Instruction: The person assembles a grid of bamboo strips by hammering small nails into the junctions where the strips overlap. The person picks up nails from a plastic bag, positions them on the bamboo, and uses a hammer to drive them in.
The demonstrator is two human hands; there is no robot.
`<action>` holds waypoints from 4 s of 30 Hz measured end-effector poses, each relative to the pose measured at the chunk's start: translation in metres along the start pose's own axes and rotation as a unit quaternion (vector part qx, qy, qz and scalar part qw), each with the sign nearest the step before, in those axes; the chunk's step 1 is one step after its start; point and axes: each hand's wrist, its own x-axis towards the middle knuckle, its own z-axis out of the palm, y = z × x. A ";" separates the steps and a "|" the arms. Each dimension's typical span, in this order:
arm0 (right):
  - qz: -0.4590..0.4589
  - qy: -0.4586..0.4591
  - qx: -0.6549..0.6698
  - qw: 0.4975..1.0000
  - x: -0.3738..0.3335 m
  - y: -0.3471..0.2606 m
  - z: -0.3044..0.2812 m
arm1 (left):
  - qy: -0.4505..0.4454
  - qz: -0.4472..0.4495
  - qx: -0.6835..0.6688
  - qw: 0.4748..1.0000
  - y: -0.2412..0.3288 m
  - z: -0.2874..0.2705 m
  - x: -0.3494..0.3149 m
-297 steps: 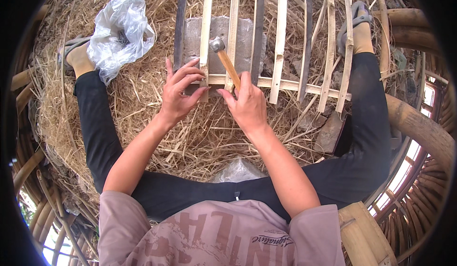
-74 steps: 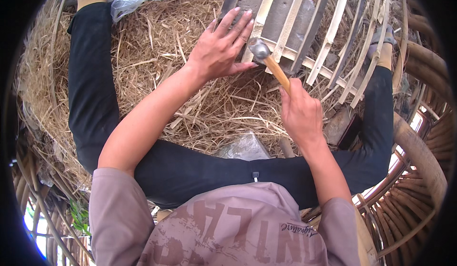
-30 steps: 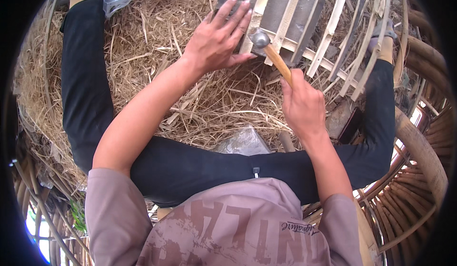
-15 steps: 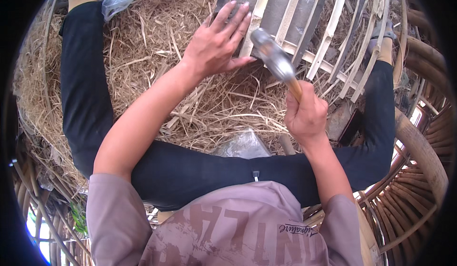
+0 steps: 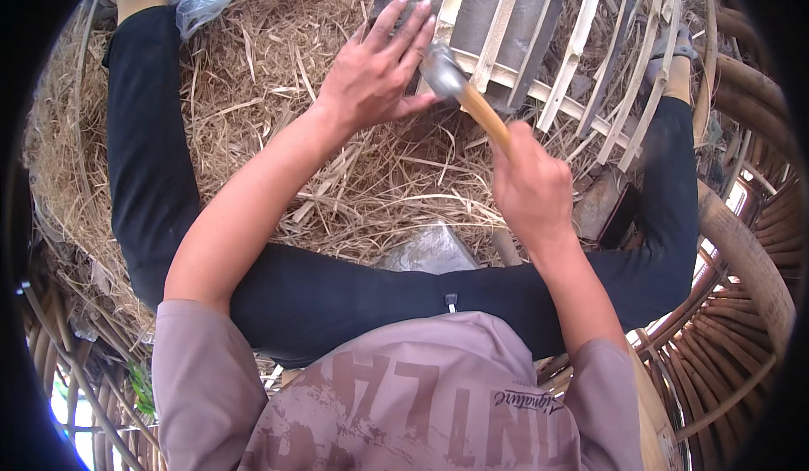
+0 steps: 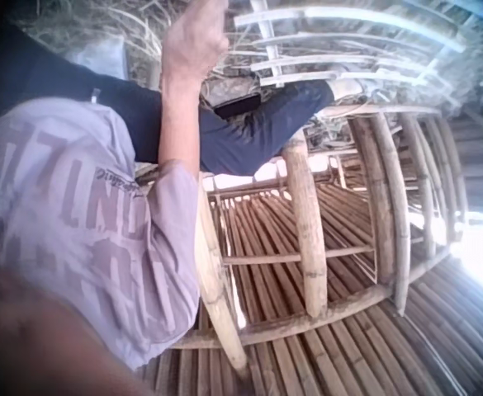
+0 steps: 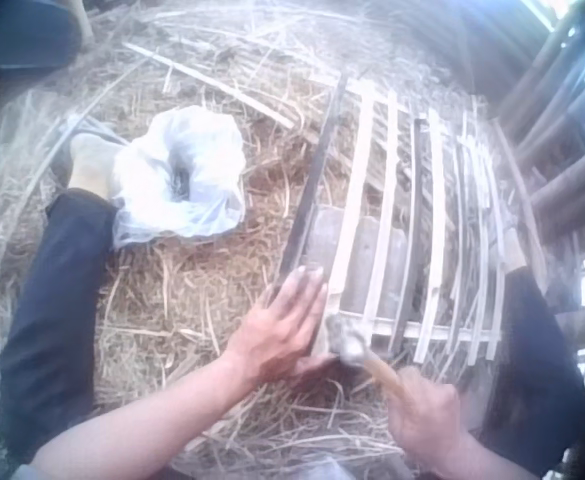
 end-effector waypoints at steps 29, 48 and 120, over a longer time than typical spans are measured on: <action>-0.038 0.051 0.028 0.998 -0.012 -0.004 0.006 | 0.013 0.002 -0.006 1.000 0.002 0.005 0.001; 0.052 -0.043 0.001 0.998 0.002 0.000 0.008 | 0.026 0.001 -0.005 1.000 0.003 0.001 0.001; 0.107 -0.033 0.056 0.992 -0.005 0.019 0.018 | 0.013 -0.011 -0.041 0.999 0.005 0.010 0.004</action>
